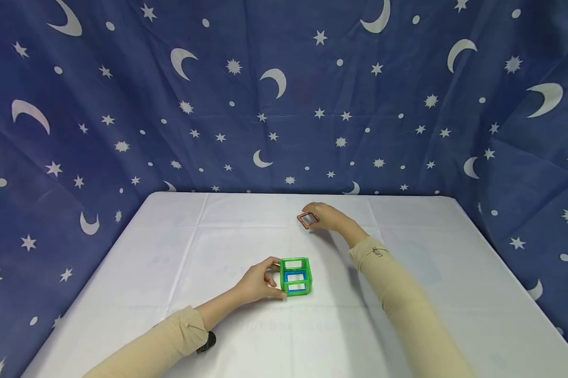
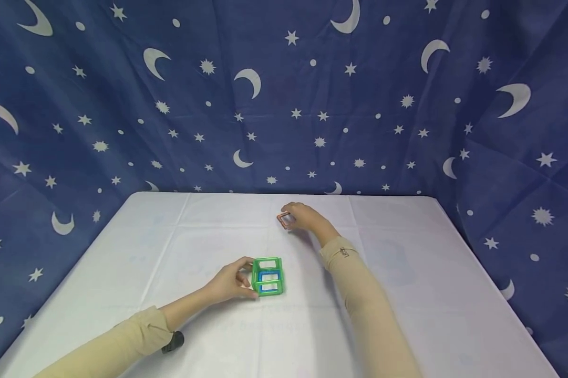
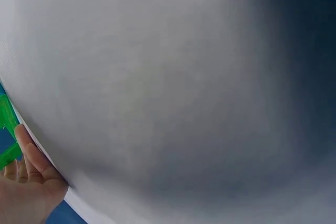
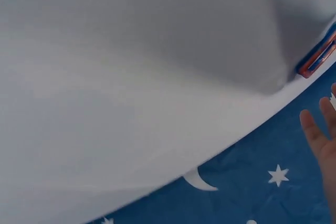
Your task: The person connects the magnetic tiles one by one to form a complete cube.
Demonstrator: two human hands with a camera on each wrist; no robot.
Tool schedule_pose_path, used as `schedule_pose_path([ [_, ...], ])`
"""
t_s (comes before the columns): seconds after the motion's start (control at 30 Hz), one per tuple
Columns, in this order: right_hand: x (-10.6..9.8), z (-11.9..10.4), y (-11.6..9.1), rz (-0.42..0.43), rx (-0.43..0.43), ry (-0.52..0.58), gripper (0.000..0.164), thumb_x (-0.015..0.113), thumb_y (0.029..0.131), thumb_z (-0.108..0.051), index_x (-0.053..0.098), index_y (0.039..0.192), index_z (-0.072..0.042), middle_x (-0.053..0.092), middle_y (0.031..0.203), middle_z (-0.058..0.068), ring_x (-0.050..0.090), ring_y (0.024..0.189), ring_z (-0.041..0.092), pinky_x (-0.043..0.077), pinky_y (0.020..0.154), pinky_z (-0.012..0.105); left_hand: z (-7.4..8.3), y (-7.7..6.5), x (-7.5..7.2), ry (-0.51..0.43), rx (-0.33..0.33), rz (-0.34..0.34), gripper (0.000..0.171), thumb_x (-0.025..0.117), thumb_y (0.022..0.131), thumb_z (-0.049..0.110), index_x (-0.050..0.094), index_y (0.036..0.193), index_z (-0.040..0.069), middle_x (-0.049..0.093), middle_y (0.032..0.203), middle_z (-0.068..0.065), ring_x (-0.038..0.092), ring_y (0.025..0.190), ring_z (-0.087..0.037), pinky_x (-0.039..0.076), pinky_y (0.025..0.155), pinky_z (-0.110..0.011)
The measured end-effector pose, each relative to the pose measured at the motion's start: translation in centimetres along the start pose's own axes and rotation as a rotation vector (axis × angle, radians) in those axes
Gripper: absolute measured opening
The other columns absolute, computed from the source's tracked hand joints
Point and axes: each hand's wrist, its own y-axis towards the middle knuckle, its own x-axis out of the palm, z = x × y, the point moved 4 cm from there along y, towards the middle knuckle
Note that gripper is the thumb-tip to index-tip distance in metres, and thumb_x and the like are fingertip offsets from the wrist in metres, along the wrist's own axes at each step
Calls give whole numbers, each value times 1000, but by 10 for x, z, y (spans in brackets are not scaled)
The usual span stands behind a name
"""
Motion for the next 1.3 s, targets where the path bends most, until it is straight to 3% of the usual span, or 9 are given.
schedule_pose_path([
  [0.23,6,13,8,-86,44,48,63,75,81,-17,48,133,4,43,141,25,39,133,38,31,112,44,4,3,-1,-1,11,-19,73,84,69,14,46,130,1,59,121,-17,53,68,-8,43,60,-17],
  [0.4,11,22,7,-112,87,86,65,75,81,-17,45,134,6,44,140,25,40,132,37,31,112,44,4,3,0,9,13,-19,73,84,69,13,46,130,0,60,119,-16,52,68,-7,43,60,-17],
  [0.67,12,28,5,-119,130,22,58,70,86,-22,48,134,4,50,134,22,48,123,36,38,106,45,2,3,1,4,9,-20,73,84,69,13,46,130,0,60,120,-16,52,69,-7,43,60,-17],
  [0.9,20,50,11,-73,163,-16,61,74,78,-43,60,125,-7,58,116,12,50,101,28,46,91,41,2,6,1,2,18,-26,73,84,69,14,46,130,1,60,120,-16,53,69,-7,44,60,-18],
  [1.0,19,48,9,-62,163,2,61,73,78,-44,59,124,-7,58,117,13,51,104,30,45,92,43,2,6,-2,13,14,-18,73,84,69,14,46,130,1,60,120,-15,52,68,-6,43,60,-17],
  [1.07,15,38,4,-95,198,29,60,73,81,-39,56,128,-5,55,125,17,49,113,35,41,100,49,2,5,-3,12,10,-18,74,84,69,13,46,131,1,60,120,-16,52,67,-7,43,60,-17],
  [1.3,14,26,-6,-93,209,-8,62,69,84,-39,52,130,-2,54,129,19,49,119,34,39,105,45,-1,2,-6,-6,-5,-22,74,84,69,11,46,131,0,59,120,-16,52,67,-8,43,58,-18],
])
